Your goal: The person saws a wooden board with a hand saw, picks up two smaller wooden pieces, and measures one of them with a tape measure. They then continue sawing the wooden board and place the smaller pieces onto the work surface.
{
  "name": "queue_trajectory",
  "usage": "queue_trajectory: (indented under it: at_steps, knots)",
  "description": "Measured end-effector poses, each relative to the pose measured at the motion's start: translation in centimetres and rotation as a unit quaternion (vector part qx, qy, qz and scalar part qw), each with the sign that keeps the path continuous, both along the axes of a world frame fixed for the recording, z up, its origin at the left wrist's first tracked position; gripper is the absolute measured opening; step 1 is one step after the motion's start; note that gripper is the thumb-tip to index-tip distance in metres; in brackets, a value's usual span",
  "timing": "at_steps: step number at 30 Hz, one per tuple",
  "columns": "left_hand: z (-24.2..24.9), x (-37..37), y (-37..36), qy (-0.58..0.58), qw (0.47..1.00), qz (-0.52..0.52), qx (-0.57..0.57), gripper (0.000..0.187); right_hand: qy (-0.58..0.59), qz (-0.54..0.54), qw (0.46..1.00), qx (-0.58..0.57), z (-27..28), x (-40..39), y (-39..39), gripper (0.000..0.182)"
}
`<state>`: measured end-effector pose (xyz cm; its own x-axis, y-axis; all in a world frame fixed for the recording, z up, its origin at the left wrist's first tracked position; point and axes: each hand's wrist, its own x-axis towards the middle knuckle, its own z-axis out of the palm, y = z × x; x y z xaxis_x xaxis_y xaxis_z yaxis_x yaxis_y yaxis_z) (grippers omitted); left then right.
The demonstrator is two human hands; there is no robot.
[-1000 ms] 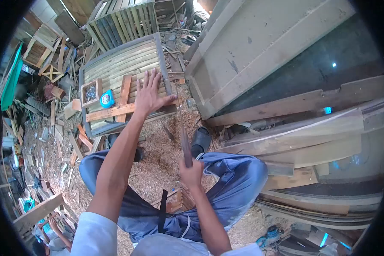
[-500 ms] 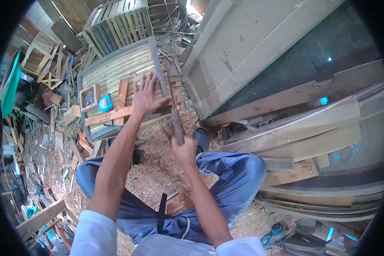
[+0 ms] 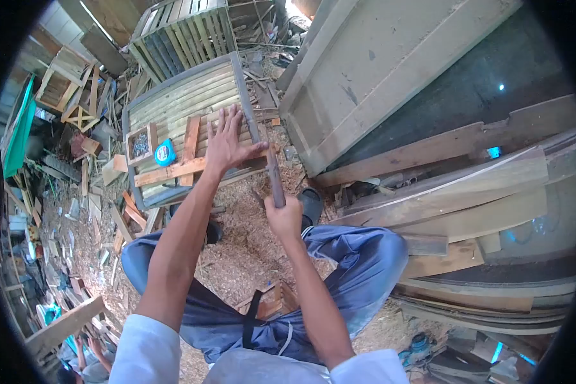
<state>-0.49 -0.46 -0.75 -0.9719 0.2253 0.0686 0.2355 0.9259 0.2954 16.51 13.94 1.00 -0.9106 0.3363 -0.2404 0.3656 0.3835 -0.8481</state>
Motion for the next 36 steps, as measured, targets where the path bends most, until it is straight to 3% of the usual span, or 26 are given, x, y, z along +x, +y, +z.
queue_trajectory:
  at_steps: [4, 7, 8, 12, 15, 17, 20, 22, 24, 27, 31, 36]
  knots:
    - [-0.1, -0.1, 0.2, -0.005, 1.000, 0.008, 0.007, 0.116, 0.024, -0.004, 0.999, 0.023, 1.2, 9.7, 1.2, 0.024]
    - [0.5, 0.4, 0.1, 0.007, 1.000, 0.000, -0.012, 0.112, 0.037, -0.020, 0.999, 0.015, -0.1, 11.4, 1.2, 0.022]
    - [0.4, 0.2, 0.2, 0.013, 1.000, -0.001, -0.021, 0.113, -0.016, -0.028, 0.999, -0.005, -0.2, 9.3, 0.9, 0.023]
    - [0.2, 0.1, 0.2, 0.003, 1.000, 0.006, 0.004, 0.116, 0.054, 0.002, 0.998, 0.034, -0.6, -0.4, 0.4, 0.030]
    - [0.4, 0.0, 0.1, -0.012, 1.000, 0.001, -0.005, 0.116, 0.019, -0.005, 1.000, 0.011, 1.8, 4.2, 0.4, 0.031]
    - [0.7, -0.1, 0.0, -0.013, 1.000, 0.000, -0.011, 0.116, 0.026, -0.008, 1.000, -0.007, 0.0, 10.3, 1.0, 0.033]
    - [0.1, 0.2, 0.1, 0.013, 1.000, -0.001, -0.014, 0.113, -0.005, -0.046, 0.998, -0.034, -0.8, 11.6, 1.0, 0.032]
    - [0.5, 0.0, -0.1, 0.006, 1.000, 0.000, -0.021, 0.113, 0.008, -0.011, 0.999, 0.038, -1.0, 6.5, 0.7, 0.030]
    - [0.2, 0.1, 0.2, 0.000, 1.000, -0.009, -0.026, 0.113, 0.072, -0.013, 0.997, 0.015, -2.7, 1.1, 0.4, 0.029]
    - [0.8, 0.2, 0.2, -0.021, 0.999, -0.013, -0.028, 0.113, 0.055, -0.012, 0.998, -0.002, -0.5, 1.0, 0.4, 0.029]
    - [0.7, 0.2, 0.2, -0.012, 1.000, -0.003, -0.029, 0.113, 0.025, -0.026, 0.999, -0.013, -0.3, 12.1, 1.3, 0.030]
    - [-0.2, 0.1, 0.2, 0.024, 1.000, -0.010, -0.014, 0.113, 0.021, -0.006, 0.999, 0.034, -1.9, 3.7, 0.8, 0.032]
